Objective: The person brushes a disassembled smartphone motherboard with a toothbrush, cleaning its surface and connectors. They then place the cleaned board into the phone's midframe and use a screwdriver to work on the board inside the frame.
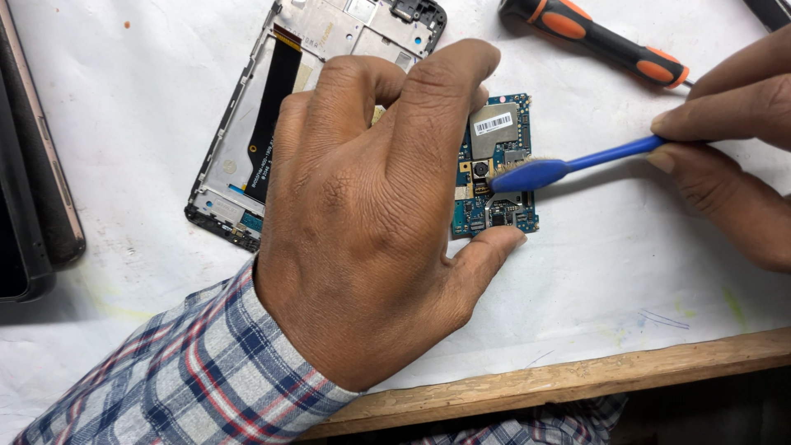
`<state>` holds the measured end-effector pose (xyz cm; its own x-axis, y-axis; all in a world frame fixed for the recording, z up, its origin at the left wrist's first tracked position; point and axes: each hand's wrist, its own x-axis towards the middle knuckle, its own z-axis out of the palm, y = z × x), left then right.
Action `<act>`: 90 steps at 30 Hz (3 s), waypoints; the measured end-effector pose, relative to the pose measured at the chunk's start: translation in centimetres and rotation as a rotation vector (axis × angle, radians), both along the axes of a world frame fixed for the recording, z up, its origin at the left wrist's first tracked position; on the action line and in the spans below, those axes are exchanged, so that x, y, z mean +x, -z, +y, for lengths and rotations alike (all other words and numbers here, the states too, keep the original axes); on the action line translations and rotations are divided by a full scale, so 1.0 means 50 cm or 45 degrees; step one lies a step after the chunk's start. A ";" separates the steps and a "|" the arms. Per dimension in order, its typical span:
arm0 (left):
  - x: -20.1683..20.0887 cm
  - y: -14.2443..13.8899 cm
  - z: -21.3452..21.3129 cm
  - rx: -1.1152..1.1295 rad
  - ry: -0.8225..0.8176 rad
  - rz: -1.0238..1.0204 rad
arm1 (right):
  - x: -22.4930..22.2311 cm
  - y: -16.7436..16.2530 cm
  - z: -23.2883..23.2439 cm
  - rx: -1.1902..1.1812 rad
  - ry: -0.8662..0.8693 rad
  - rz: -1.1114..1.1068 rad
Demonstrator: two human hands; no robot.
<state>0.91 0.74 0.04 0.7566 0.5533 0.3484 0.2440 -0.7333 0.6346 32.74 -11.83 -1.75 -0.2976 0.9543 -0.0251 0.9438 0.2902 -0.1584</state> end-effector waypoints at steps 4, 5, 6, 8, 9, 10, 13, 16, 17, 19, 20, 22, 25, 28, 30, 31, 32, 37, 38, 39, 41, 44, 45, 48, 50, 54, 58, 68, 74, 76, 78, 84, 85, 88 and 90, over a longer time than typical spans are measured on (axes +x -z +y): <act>0.000 0.001 0.002 0.010 0.011 -0.003 | -0.007 0.005 0.001 0.066 0.009 0.104; 0.000 0.002 0.003 0.016 0.015 -0.003 | -0.011 0.008 0.003 0.079 0.018 0.120; -0.002 0.002 0.004 0.024 0.013 0.009 | -0.017 0.011 0.005 0.092 0.026 0.136; -0.002 0.001 0.003 0.027 0.008 0.022 | -0.026 0.006 0.013 0.076 0.063 0.118; -0.002 0.001 0.002 0.018 0.009 0.017 | -0.030 0.004 0.017 0.062 0.084 0.101; -0.003 0.000 0.002 0.010 0.009 0.013 | -0.035 0.003 0.023 0.035 0.111 0.073; -0.002 0.000 0.003 0.012 0.011 0.016 | -0.037 0.001 0.018 0.066 0.118 0.039; -0.001 0.000 0.003 0.014 0.010 0.005 | -0.008 0.018 -0.006 0.102 0.130 0.040; -0.001 -0.001 0.003 0.013 0.009 -0.001 | 0.007 0.030 -0.016 0.092 0.158 0.035; -0.001 -0.001 0.001 0.008 0.007 -0.004 | 0.036 0.056 -0.030 0.061 0.233 0.018; -0.001 -0.001 0.001 0.007 0.006 -0.004 | 0.048 0.062 -0.035 0.039 0.268 0.012; -0.003 -0.002 0.003 0.006 0.005 0.000 | 0.060 0.068 -0.034 -0.006 0.326 0.004; -0.002 0.000 0.002 0.009 0.004 0.006 | 0.049 0.075 -0.011 -0.085 0.440 0.018; -0.002 0.001 0.002 0.010 0.007 0.004 | 0.026 0.110 0.004 -0.066 0.569 0.291; -0.004 0.000 0.003 0.011 0.008 0.006 | 0.027 0.113 -0.003 -0.051 0.544 0.262; -0.003 0.000 0.002 0.011 0.008 0.007 | 0.039 0.094 -0.015 -0.058 0.478 0.098; -0.002 0.000 0.002 0.012 0.007 0.008 | 0.045 0.090 -0.020 -0.073 0.446 0.007; -0.003 -0.003 0.002 -0.008 0.011 0.012 | 0.072 0.094 -0.013 -0.197 0.362 -0.198; -0.004 -0.003 0.003 -0.008 0.016 0.007 | 0.066 0.091 -0.006 -0.233 0.336 -0.237; -0.003 -0.002 0.002 -0.006 0.018 0.008 | 0.057 0.085 0.001 -0.176 0.292 -0.164; -0.003 -0.002 0.003 0.000 0.019 0.012 | 0.031 0.056 0.000 -0.061 0.208 -0.056; -0.003 -0.002 0.002 -0.002 0.014 0.017 | -0.008 0.026 -0.004 0.068 0.115 0.000; -0.003 -0.002 0.003 -0.002 0.016 0.017 | -0.015 0.021 -0.005 0.092 0.095 0.029; -0.003 -0.004 0.004 -0.001 0.017 0.023 | -0.019 0.013 -0.001 0.096 0.042 0.147; -0.005 -0.006 0.005 -0.002 0.013 0.034 | -0.013 0.009 0.005 0.085 -0.008 0.119; -0.005 -0.007 0.004 -0.013 0.015 0.025 | -0.004 0.005 0.002 -0.006 -0.011 0.058; -0.004 -0.006 0.003 -0.013 0.017 0.017 | 0.031 0.038 -0.046 -0.017 0.090 -0.018; -0.004 -0.007 0.001 -0.046 0.013 0.018 | 0.160 0.156 -0.104 -0.129 0.429 -0.005; -0.006 -0.007 0.002 -0.041 0.018 0.012 | 0.021 0.030 -0.022 -0.016 0.052 -0.041; -0.005 -0.007 0.001 -0.033 0.014 0.020 | -0.014 0.006 -0.002 0.011 0.082 0.053; -0.006 -0.006 0.001 -0.029 0.015 0.023 | -0.033 -0.002 0.006 0.032 0.124 0.081; -0.004 -0.001 0.001 -0.004 0.019 0.005 | -0.018 0.036 -0.001 0.098 0.264 0.131; -0.005 -0.001 0.001 0.000 0.020 0.004 | -0.010 0.044 -0.004 0.101 0.316 0.139; -0.008 -0.003 -0.003 0.000 0.008 0.032 | 0.025 0.074 -0.001 0.115 0.338 0.092; -0.010 -0.004 -0.004 -0.001 -0.010 0.049 | 0.048 0.094 -0.007 0.126 0.328 0.065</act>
<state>0.39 0.56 0.24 0.7649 0.5595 0.3191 0.2738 -0.7309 0.6251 35.12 -12.16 -6.44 -0.0434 0.9958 0.0805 0.9800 0.0581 -0.1906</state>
